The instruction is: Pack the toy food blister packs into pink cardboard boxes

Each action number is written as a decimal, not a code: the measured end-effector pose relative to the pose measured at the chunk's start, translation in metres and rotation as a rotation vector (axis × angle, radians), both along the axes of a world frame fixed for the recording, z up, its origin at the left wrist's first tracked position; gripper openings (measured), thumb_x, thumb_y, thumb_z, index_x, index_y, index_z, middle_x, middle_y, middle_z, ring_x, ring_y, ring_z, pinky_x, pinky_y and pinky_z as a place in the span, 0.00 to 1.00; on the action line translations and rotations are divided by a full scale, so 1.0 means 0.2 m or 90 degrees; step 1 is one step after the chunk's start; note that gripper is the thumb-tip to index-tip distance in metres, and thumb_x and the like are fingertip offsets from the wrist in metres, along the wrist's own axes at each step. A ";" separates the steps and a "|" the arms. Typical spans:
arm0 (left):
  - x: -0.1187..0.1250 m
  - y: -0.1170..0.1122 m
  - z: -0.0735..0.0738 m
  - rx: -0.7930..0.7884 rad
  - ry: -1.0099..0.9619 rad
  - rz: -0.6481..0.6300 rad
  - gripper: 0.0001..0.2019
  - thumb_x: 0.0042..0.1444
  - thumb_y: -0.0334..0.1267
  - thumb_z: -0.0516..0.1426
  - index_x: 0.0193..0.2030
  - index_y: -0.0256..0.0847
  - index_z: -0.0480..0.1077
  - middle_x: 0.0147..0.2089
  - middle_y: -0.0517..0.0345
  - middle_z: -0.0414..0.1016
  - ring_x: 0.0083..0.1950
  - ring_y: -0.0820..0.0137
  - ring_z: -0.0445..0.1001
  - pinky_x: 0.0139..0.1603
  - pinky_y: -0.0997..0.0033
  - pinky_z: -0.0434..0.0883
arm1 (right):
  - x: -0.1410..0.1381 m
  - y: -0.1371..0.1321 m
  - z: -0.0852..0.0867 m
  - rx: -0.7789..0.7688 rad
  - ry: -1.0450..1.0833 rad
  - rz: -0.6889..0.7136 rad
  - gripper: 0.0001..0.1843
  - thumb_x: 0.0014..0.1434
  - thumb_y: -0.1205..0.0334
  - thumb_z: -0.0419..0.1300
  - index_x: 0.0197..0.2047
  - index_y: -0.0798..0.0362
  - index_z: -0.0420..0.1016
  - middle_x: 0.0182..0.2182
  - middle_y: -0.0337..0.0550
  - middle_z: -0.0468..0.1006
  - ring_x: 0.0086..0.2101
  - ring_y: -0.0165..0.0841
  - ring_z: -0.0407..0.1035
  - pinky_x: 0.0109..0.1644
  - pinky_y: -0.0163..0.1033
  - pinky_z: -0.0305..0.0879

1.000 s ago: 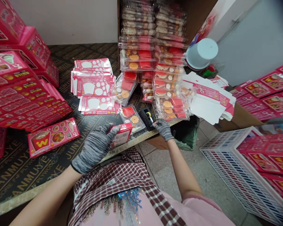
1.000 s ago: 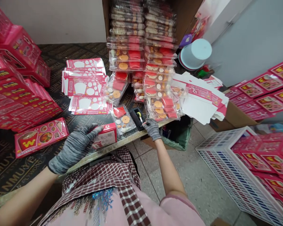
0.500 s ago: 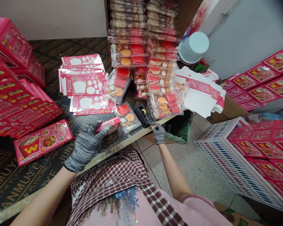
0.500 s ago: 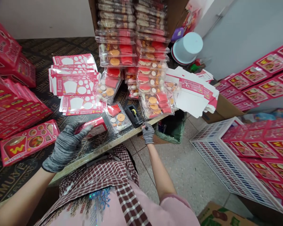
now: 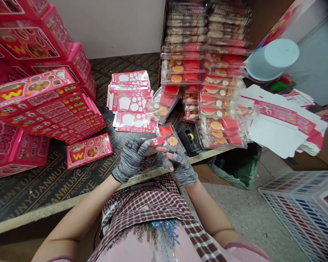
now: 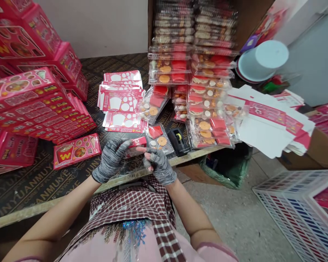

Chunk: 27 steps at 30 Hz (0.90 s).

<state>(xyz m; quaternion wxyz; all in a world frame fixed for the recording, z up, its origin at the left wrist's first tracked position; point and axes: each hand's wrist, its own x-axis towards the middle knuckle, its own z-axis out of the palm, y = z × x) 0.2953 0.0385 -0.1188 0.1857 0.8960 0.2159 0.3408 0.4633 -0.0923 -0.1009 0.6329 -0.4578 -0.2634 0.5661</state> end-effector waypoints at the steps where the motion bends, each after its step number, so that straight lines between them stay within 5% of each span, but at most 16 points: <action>1: 0.00 0.00 0.01 0.041 -0.017 -0.015 0.17 0.63 0.31 0.55 0.58 0.40 0.73 0.52 0.44 0.79 0.53 0.58 0.77 0.56 0.54 0.74 | -0.03 0.03 0.01 0.002 0.027 0.026 0.26 0.53 0.47 0.66 0.47 0.57 0.84 0.11 0.30 0.60 0.16 0.24 0.49 0.22 0.33 0.46; 4: -0.02 0.01 0.02 0.121 -0.074 -0.058 0.20 0.63 0.29 0.55 0.61 0.38 0.69 0.53 0.42 0.78 0.54 0.59 0.77 0.55 0.56 0.75 | -0.06 0.10 0.01 0.000 0.102 0.067 0.24 0.52 0.48 0.66 0.45 0.58 0.84 0.11 0.29 0.58 0.15 0.23 0.47 0.21 0.32 0.46; 11: -0.05 0.05 -0.04 0.126 -0.020 -0.050 0.17 0.63 0.32 0.56 0.58 0.43 0.74 0.56 0.44 0.77 0.57 0.58 0.76 0.56 0.53 0.75 | -0.05 0.13 -0.03 -0.031 0.166 0.068 0.18 0.50 0.50 0.66 0.37 0.56 0.83 0.11 0.29 0.58 0.15 0.24 0.46 0.20 0.32 0.46; 16: 0.01 0.03 0.04 0.133 -0.063 -0.031 0.13 0.63 0.38 0.58 0.51 0.38 0.78 0.52 0.42 0.77 0.52 0.57 0.77 0.52 0.53 0.75 | -0.06 0.15 -0.06 -0.024 0.149 0.065 0.17 0.49 0.47 0.66 0.32 0.54 0.78 0.12 0.29 0.58 0.15 0.24 0.46 0.20 0.31 0.48; 22: 0.11 0.04 0.07 0.168 -0.135 0.095 0.10 0.63 0.42 0.60 0.36 0.39 0.78 0.38 0.51 0.79 0.38 0.66 0.77 0.39 0.65 0.74 | -0.02 0.15 -0.20 -0.082 -0.260 -0.019 0.21 0.52 0.41 0.66 0.30 0.54 0.77 0.19 0.38 0.72 0.20 0.29 0.62 0.23 0.35 0.61; 27: 0.06 0.04 0.02 0.196 -0.106 0.032 0.10 0.65 0.37 0.56 0.45 0.39 0.79 0.44 0.47 0.80 0.44 0.63 0.78 0.42 0.62 0.77 | 0.08 0.16 -0.34 0.010 -0.528 -0.278 0.27 0.46 0.41 0.71 0.43 0.53 0.79 0.37 0.47 0.81 0.37 0.41 0.75 0.48 0.50 0.76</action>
